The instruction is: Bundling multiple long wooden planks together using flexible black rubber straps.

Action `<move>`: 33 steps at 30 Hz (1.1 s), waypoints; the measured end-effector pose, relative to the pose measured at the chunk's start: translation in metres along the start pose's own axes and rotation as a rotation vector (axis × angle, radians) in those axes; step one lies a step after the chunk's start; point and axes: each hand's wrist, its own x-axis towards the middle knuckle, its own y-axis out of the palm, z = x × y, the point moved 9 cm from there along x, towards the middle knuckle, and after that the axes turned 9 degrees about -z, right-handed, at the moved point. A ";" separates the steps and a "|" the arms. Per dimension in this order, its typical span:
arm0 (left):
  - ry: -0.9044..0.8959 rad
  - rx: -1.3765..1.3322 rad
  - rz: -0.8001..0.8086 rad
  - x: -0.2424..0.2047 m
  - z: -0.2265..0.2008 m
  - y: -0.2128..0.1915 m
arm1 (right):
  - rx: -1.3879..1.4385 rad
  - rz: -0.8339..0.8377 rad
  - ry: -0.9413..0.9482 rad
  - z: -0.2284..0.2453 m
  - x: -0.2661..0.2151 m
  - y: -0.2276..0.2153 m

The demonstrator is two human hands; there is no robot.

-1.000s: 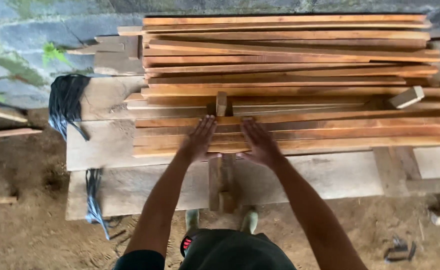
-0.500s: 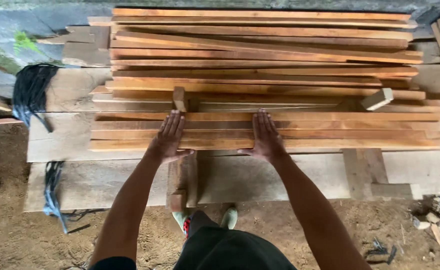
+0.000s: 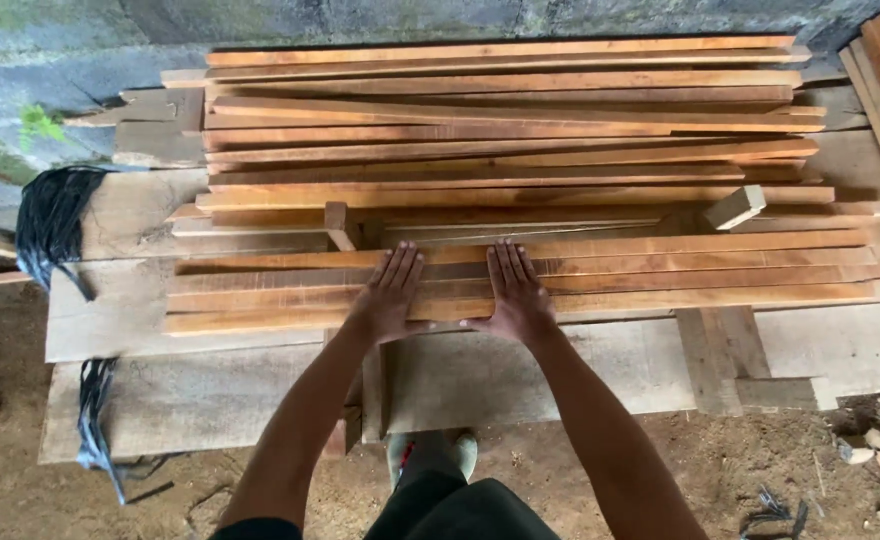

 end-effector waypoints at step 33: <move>-0.138 0.011 0.057 0.005 -0.007 0.002 | -0.080 -0.126 -0.047 0.007 0.006 -0.015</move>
